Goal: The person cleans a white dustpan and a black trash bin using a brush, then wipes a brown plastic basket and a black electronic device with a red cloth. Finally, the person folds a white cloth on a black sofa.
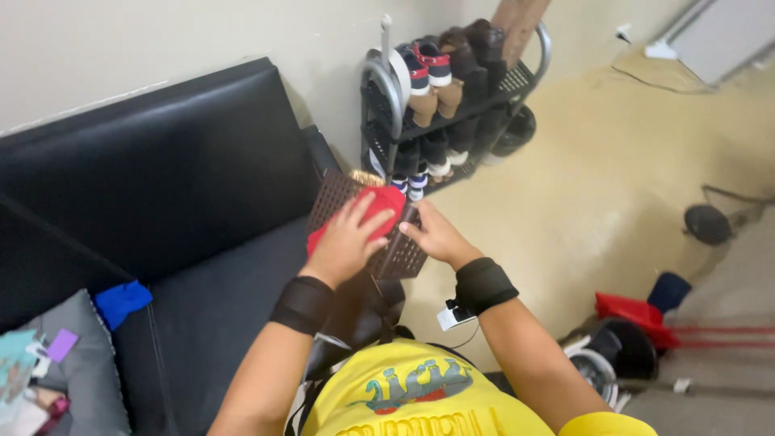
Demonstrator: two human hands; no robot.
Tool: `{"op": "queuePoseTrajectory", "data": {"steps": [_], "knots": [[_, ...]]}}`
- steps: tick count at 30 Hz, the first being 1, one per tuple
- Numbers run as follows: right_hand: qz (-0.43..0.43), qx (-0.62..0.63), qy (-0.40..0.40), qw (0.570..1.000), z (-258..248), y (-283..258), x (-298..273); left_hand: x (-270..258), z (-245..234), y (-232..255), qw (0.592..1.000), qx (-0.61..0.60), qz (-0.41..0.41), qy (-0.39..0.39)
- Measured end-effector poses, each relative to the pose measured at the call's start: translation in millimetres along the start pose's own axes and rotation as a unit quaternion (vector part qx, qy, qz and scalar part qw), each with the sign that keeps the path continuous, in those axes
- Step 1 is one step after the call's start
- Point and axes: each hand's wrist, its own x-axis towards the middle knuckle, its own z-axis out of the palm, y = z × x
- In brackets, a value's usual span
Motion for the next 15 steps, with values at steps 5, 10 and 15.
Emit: {"op": "queuePoseTrajectory", "data": {"steps": [5,10,15], "knots": [[0.009,0.066,-0.067,0.996,-2.8,35.3,4.0,-7.6,33.8,0.5,0.984,0.032,-0.140,-0.103],[0.061,0.037,-0.075,0.995,-1.9,50.2,-2.4,-18.9,58.0,-29.7,0.958,0.094,-0.242,-0.122],[0.098,0.032,-0.111,0.988,-8.5,30.7,-3.9,-19.2,41.2,-38.5,0.905,0.049,-0.406,-0.117]]}}
